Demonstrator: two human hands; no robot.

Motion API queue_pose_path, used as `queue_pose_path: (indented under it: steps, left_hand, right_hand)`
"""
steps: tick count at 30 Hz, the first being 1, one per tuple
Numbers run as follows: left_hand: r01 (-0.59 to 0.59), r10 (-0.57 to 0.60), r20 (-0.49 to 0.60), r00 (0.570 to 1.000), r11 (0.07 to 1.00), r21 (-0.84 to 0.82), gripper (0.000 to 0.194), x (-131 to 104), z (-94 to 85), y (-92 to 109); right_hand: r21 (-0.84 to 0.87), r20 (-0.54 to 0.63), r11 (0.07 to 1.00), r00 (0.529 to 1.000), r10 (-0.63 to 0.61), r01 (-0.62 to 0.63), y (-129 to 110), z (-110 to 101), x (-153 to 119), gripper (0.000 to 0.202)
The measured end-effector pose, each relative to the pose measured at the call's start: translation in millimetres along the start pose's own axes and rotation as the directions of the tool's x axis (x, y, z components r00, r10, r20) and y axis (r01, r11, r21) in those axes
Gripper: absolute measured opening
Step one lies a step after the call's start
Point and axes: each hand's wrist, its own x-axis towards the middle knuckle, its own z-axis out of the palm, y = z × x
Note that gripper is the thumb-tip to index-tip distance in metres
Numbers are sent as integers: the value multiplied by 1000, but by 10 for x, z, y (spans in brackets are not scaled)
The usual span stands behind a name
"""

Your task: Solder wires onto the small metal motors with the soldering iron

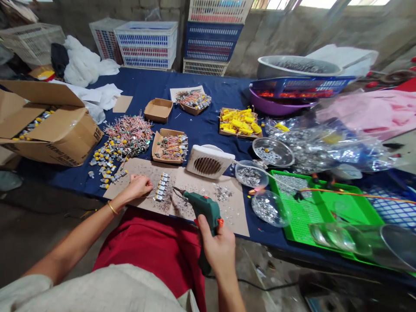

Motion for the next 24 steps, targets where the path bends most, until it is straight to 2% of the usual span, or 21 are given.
queue_pose_path:
  steps: [5, 8, 13, 19, 24]
  left_hand:
    - [-7, 7, 26, 1000, 1000, -1, 20, -20, -3, 7]
    - [5, -5, 59, 998, 1000, 9, 19, -38, 11, 8]
    - [-73, 72, 38, 997, 996, 44, 23, -104, 48, -8]
    - [-78, 67, -71, 995, 985, -152, 22, -197, 38, -150]
    - [-92, 56, -126, 990, 950, -299, 16, -261, 49, -246]
  right_hand:
    - [-49, -53, 998, 998, -41, 38, 19, 24, 20, 51]
    - [-37, -46, 999, 998, -31, 29, 8, 30, 33, 48]
    - [-40, -43, 999, 999, -31, 30, -11, 35, 28, 49]
    - [-10, -25, 1000, 1000, -6, 6, -56, 7, 23, 49]
    - [-26, -37, 998, 998, -53, 52, -87, 54, -34, 51]
